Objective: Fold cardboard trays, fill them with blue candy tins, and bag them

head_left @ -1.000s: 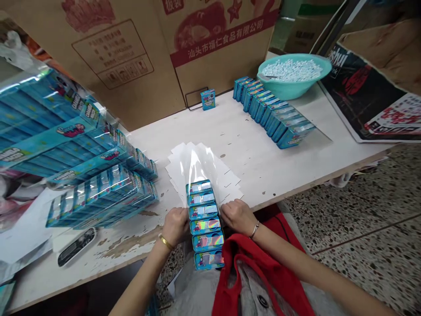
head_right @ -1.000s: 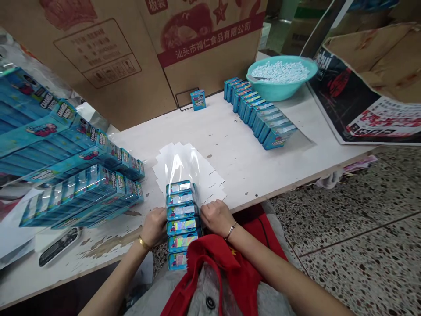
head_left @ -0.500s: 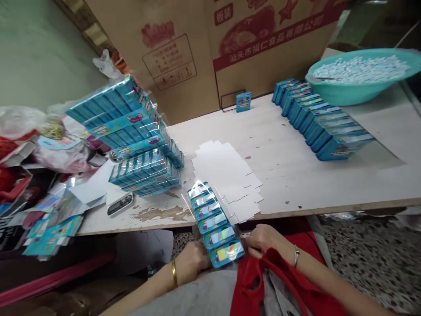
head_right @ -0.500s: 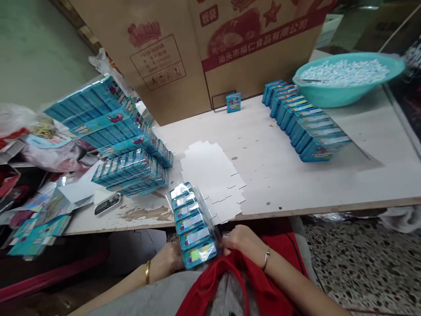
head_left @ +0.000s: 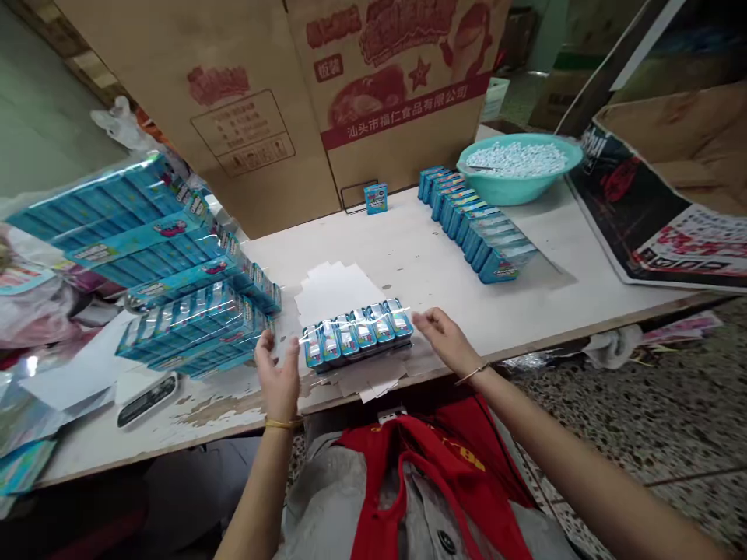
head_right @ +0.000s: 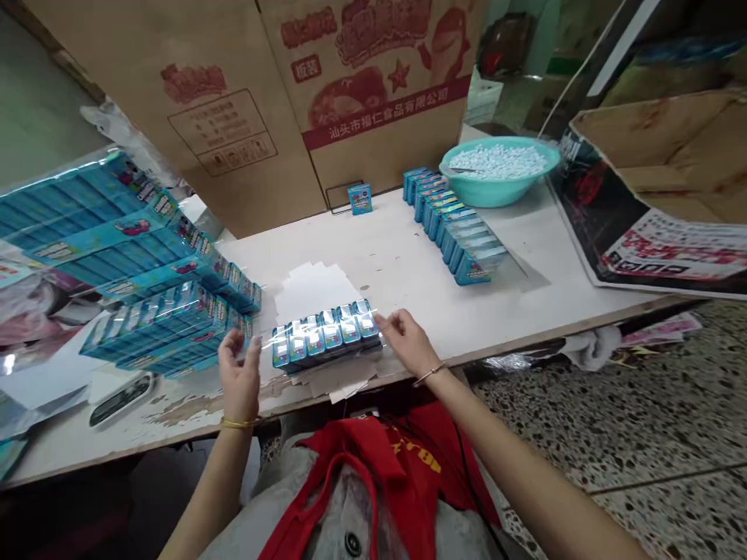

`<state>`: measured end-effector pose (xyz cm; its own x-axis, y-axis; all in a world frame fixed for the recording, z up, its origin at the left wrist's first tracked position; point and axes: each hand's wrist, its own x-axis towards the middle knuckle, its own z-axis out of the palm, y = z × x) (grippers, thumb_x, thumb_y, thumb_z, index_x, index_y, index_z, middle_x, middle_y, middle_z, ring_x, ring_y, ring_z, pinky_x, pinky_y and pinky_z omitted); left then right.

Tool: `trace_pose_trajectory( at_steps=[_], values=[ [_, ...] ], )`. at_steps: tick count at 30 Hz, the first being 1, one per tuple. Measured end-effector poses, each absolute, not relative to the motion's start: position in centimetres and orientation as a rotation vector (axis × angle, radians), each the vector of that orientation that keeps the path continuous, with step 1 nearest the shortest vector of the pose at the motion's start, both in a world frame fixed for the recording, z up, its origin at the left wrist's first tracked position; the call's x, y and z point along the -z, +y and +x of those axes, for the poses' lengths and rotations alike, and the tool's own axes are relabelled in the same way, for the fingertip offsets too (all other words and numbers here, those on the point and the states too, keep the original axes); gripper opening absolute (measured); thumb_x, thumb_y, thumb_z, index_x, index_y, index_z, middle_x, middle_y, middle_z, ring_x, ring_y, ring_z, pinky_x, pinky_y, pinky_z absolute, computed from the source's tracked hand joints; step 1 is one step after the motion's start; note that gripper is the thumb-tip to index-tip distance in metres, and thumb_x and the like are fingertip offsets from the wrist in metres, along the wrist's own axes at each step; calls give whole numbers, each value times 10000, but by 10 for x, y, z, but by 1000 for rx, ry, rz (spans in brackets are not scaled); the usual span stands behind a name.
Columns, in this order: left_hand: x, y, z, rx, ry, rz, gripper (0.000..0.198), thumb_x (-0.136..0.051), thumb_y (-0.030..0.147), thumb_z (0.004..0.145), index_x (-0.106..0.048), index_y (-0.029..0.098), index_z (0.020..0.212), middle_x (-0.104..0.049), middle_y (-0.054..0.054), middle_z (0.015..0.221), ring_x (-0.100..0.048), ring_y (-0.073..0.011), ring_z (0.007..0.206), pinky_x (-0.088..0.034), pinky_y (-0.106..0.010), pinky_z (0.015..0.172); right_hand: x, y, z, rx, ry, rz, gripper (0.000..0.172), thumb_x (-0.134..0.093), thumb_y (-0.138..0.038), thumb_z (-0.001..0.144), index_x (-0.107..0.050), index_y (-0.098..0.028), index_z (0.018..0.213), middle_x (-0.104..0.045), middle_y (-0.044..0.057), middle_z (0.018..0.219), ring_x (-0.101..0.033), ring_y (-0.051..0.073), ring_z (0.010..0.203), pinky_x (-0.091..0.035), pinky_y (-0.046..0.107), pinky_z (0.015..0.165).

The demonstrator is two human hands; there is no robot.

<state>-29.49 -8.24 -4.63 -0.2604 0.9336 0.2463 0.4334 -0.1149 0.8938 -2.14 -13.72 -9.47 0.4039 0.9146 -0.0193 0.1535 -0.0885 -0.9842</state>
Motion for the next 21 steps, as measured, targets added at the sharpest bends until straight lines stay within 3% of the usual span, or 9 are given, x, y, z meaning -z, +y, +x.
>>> trace_pose_trajectory(
  at_steps=[3,7,14,21],
  values=[
    [62,-78,-311,-1144,1531,1062,562,-656,630,643,-632,138,913,-642,-87,905,-611,-188,841,-481,-302,743,96,-134,-40,-825,-1006,-1524,491,-578,-680,711,-423,-221,632,-402,-60,572,-376,107,559,-341,243,561],
    [70,-87,-303,-1137,1379,982,429,-765,520,571,-643,137,718,-622,-8,694,-562,-101,641,-444,-214,621,101,-129,-44,-884,-934,-1459,494,-594,-657,704,-408,-217,577,-350,-60,551,-342,103,553,-325,240,536],
    [64,-80,-299,-1190,1330,1011,349,-775,443,577,-663,134,694,-615,7,658,-525,-84,621,-421,-198,616,94,-136,-42,-1085,-667,-1361,529,-764,-610,528,-434,-198,530,-450,-52,546,-431,88,534,-433,234,531],
    [64,-72,-296,-1175,1334,1023,340,-774,438,571,-640,140,662,-595,25,633,-499,-73,589,-395,-191,592,88,-137,-43,-1119,-553,-1352,534,-805,-575,482,-426,-202,530,-490,-52,524,-486,101,523,-485,259,550]
  ],
)
